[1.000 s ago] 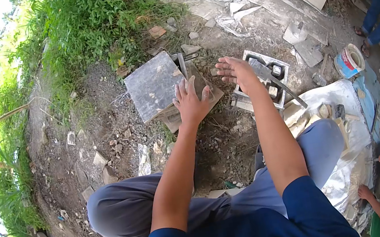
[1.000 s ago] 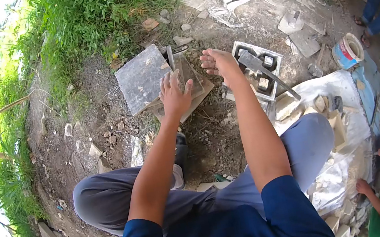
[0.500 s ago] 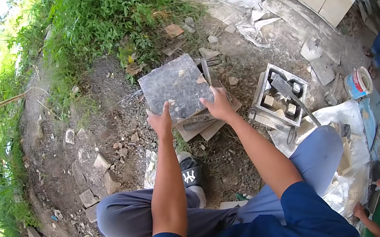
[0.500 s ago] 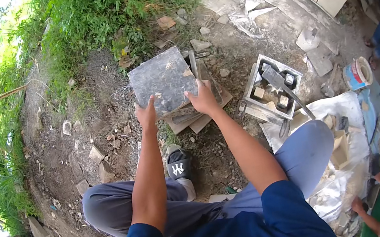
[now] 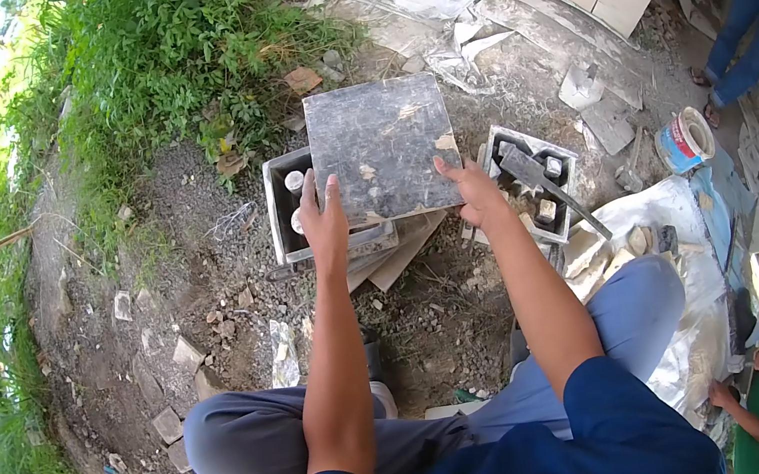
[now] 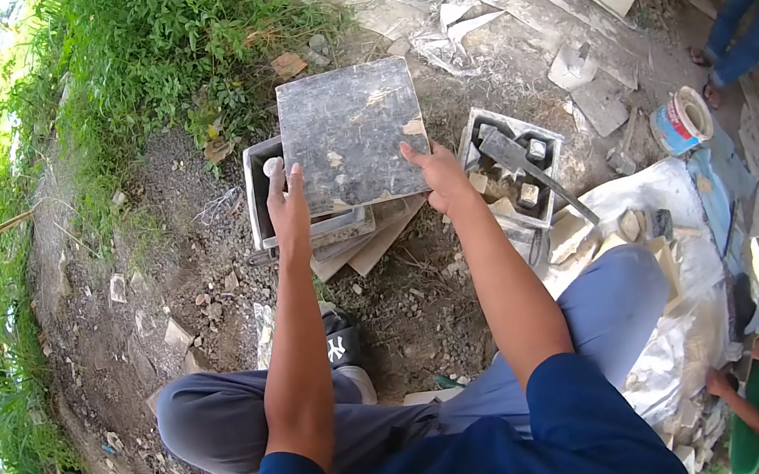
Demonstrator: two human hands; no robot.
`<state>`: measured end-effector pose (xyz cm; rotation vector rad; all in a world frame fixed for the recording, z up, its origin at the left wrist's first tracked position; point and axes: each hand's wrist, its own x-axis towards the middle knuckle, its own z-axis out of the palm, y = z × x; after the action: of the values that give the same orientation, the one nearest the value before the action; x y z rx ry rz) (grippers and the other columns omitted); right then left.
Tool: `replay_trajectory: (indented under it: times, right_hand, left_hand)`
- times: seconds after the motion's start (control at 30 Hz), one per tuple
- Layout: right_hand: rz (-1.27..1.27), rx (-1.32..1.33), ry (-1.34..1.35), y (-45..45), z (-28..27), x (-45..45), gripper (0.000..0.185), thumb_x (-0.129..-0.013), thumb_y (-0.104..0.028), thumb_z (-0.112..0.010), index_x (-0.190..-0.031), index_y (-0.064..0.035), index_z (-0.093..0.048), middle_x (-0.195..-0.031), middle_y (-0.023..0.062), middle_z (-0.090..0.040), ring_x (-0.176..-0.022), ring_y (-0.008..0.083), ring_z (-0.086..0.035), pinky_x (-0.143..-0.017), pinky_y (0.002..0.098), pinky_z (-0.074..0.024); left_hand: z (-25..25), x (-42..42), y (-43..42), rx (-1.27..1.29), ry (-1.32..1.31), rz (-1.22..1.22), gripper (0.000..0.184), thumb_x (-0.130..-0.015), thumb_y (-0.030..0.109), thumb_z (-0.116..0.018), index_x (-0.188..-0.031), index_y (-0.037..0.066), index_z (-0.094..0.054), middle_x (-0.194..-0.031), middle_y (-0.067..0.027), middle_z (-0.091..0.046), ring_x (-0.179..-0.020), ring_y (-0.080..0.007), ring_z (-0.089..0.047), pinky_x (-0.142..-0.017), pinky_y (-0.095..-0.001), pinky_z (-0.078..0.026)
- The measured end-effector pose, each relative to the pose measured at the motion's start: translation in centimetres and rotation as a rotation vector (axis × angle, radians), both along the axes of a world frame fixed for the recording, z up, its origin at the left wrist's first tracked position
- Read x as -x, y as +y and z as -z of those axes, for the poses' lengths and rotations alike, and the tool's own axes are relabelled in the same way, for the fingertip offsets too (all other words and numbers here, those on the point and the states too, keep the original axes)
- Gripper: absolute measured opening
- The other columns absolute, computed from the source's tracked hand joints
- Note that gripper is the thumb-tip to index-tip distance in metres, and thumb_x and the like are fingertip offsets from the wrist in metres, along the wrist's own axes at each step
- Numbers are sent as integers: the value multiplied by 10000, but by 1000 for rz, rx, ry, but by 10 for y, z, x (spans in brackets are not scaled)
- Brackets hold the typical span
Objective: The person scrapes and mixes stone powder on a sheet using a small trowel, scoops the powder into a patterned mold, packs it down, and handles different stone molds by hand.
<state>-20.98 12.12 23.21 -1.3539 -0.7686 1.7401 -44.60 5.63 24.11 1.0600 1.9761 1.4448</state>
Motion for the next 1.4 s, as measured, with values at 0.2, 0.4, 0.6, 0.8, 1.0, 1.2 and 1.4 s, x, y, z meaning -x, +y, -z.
replay_trajectory:
  times: [0.2,0.4,0.6,0.8,1.0,1.2,1.4]
  right_hand:
    - [422,-297,-199,17,-8,-54,373,-976,-139,-673,-1301,28,-602,-1180,135,-694,-1032,204,-627,-932,352,-469]
    - [355,-328,-470,18,14,-63,376,-979,-157,-668,-1298,28,-591,-1125,153,-691,-995,245,-640,-905,367,-479]
    - [348,-519,-908,18,56,-35,372,-963,-174,-655,-1293,-8,-610,-1325,212,-621,-1249,371,-570,-1050,428,-438]
    - [294,-880,-1130,4,48,14,261,-994,-271,-622,-1139,-58,-663,-1235,148,-636,-1188,327,-586,-1002,476,-432]
    - [-219,-344,-512,-4,71,83,645,-1033,-594,-472,-1075,8,-698,-982,179,-724,-975,320,-677,-901,393,-488]
    - [-172,-106,-110,0,87,110,860,-982,-659,-531,-1485,35,-472,-1491,168,-527,-1371,264,-496,-1133,348,-347]
    - [-272,-20,-198,5,102,116,908,-925,-670,-609,-1477,41,-485,-1475,187,-538,-1359,289,-509,-1126,367,-367]
  left_hand:
    - [-11,-2,13,-30,-72,144,609,-1061,489,-498,-1468,36,-530,-1467,-200,-534,-1384,-329,-485,-1150,-427,-365]
    - [4,35,-13,-14,65,21,635,-1070,498,-465,-1436,-15,-546,-1435,-187,-578,-1353,-302,-523,-1141,-395,-371]
    - [20,78,-31,53,109,-122,667,-1050,528,-488,-1409,-28,-568,-1405,-213,-592,-1318,-332,-550,-1114,-419,-399]
    - [48,138,-3,202,315,-99,622,-1027,534,-527,-1329,1,-638,-1244,-222,-691,-1217,-372,-621,-1047,-435,-448]
    - [83,188,-1,403,-171,62,767,-997,665,-470,-1520,105,-447,-1518,-186,-474,-1423,-332,-432,-1156,-472,-324]
    - [103,191,11,597,-695,80,917,-951,740,-472,-1651,214,-200,-1707,-135,-168,-1568,-303,-162,-1221,-542,-195]
    - [113,184,17,441,-954,368,834,-987,682,-467,-1583,111,-349,-1535,-119,-495,-1298,-296,-581,-1089,-458,-484]
